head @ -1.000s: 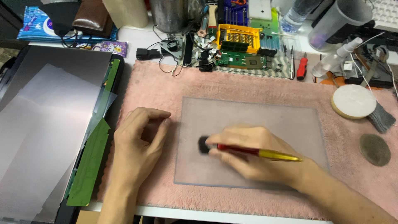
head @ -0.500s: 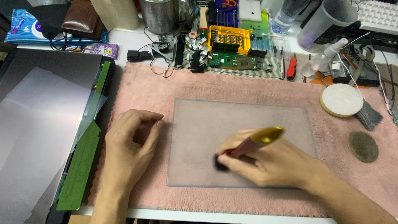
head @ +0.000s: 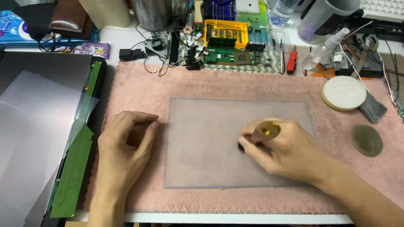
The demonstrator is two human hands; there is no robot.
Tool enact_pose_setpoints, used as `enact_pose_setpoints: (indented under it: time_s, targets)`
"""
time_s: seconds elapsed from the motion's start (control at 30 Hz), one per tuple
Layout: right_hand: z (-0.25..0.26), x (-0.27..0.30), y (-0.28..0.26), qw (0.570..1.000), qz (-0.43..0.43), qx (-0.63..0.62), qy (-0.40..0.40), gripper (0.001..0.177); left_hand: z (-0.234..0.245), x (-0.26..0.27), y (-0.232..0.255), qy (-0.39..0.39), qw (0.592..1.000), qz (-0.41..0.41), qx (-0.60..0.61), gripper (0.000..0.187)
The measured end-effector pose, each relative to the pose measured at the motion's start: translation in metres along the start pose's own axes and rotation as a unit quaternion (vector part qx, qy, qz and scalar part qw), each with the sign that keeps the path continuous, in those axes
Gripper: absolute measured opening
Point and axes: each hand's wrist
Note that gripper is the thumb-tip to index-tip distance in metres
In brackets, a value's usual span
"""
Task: The person cleans a rectangular screen by first brushing it with a brush and then wiping it with a cloth. The person uses a brush to sweep the surface and a cloth to wipe it, working over a pink towel on a cluttered desk.
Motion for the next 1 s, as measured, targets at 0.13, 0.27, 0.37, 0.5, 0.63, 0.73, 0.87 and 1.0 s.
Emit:
enact_pose_setpoints:
  time_s: [0.13, 0.27, 0.37, 0.5, 0.63, 0.73, 0.87, 1.0]
  targets:
    - [-0.001, -0.004, -0.009, 0.994, -0.051, -0.089, 0.026, 0.019, -0.002, -0.002, 0.001, -0.001, 1.0, 0.005, -0.009, 0.006]
    - [0.01, 0.007, -0.008, 0.973, -0.121, -0.104, -0.168, 0.029, -0.002, -0.001, 0.002, 0.002, 1.0, 0.0, -0.029, 0.005]
    - [0.002, 0.022, 0.01, 0.997, -0.073, -0.03, -0.005, 0.007, -0.004, 0.0, 0.002, -0.003, 0.999, 0.018, -0.033, 0.007]
    - [0.002, 0.011, -0.002, 0.994, -0.053, -0.06, 0.069, 0.005, -0.004, 0.0, 0.001, -0.006, 0.999, 0.015, -0.036, 0.008]
    - [0.009, 0.022, -0.006, 0.989, -0.104, -0.067, -0.08, 0.022, -0.005, 0.0, -0.001, -0.009, 0.999, -0.007, -0.051, 0.008]
    - [0.011, 0.037, 0.01, 0.985, -0.137, -0.024, -0.102, 0.02, -0.006, 0.001, 0.001, -0.011, 0.998, 0.006, -0.056, 0.008]
    - [0.005, 0.037, 0.022, 0.994, -0.03, 0.05, 0.088, 0.027, -0.006, 0.002, 0.0, -0.008, 0.998, 0.004, -0.064, 0.006]
    - [0.006, 0.039, 0.007, 0.993, -0.057, -0.079, 0.066, 0.022, -0.007, 0.002, -0.002, -0.013, 0.998, 0.011, -0.054, 0.009]
Point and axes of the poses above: each hand's wrist, its own x-axis away from the middle knuckle, its own z-axis out of the back of the hand, y = z × x, and after that the axes turned 8 degrees about -y, right-handed
